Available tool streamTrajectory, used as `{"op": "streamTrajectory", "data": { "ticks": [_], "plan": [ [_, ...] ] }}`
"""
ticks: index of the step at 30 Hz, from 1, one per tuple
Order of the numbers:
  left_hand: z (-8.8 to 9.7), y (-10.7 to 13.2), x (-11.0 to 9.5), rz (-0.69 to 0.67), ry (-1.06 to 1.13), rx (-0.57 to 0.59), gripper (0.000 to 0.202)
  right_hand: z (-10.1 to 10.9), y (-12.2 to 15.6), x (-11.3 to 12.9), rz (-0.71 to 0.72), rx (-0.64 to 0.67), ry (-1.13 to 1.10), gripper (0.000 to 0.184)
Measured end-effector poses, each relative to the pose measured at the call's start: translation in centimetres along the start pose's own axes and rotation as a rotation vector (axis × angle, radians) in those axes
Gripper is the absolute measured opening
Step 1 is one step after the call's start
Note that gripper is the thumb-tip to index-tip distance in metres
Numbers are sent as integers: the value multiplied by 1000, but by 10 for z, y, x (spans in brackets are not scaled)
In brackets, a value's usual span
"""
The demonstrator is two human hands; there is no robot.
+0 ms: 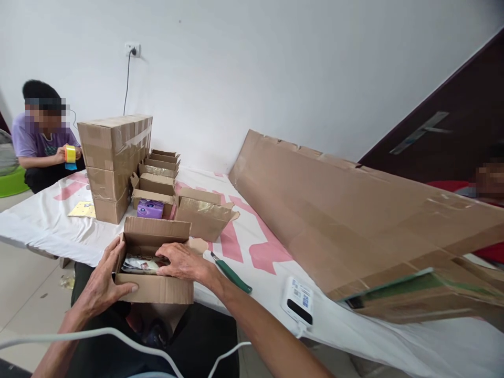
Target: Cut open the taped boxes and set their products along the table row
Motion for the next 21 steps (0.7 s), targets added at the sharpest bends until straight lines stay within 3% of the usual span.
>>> {"op": "streamTrajectory", "data": {
  "ticks": [4,10,14,18,21],
  "plan": [
    [2,-12,7,5,-1,-2,101,0,-6,-2,5,-27,77,12],
    [4,-35,20,-4,23,14,97,10,-20,-8,-110,-85,45,20],
    [5,-38,22,-13,48,29,97,16,-25,-13,-201,-6,18,26],
    [5,-36,20,-15,54,35,97,17,-28,-16,-196,95,5,35],
    [6,-36,21,-12,46,26,99,17,-30,-14,-167,121,-36,22]
  ]
}}
Point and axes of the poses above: each hand's wrist, its own y-axis away from the middle knuckle, its own z-axis out of the back of the hand, x = y × z, the point moved 2 cm from there along -y, towards the middle knuckle, and after that the axes turned 3 degrees about x, right-handed, at the moved point
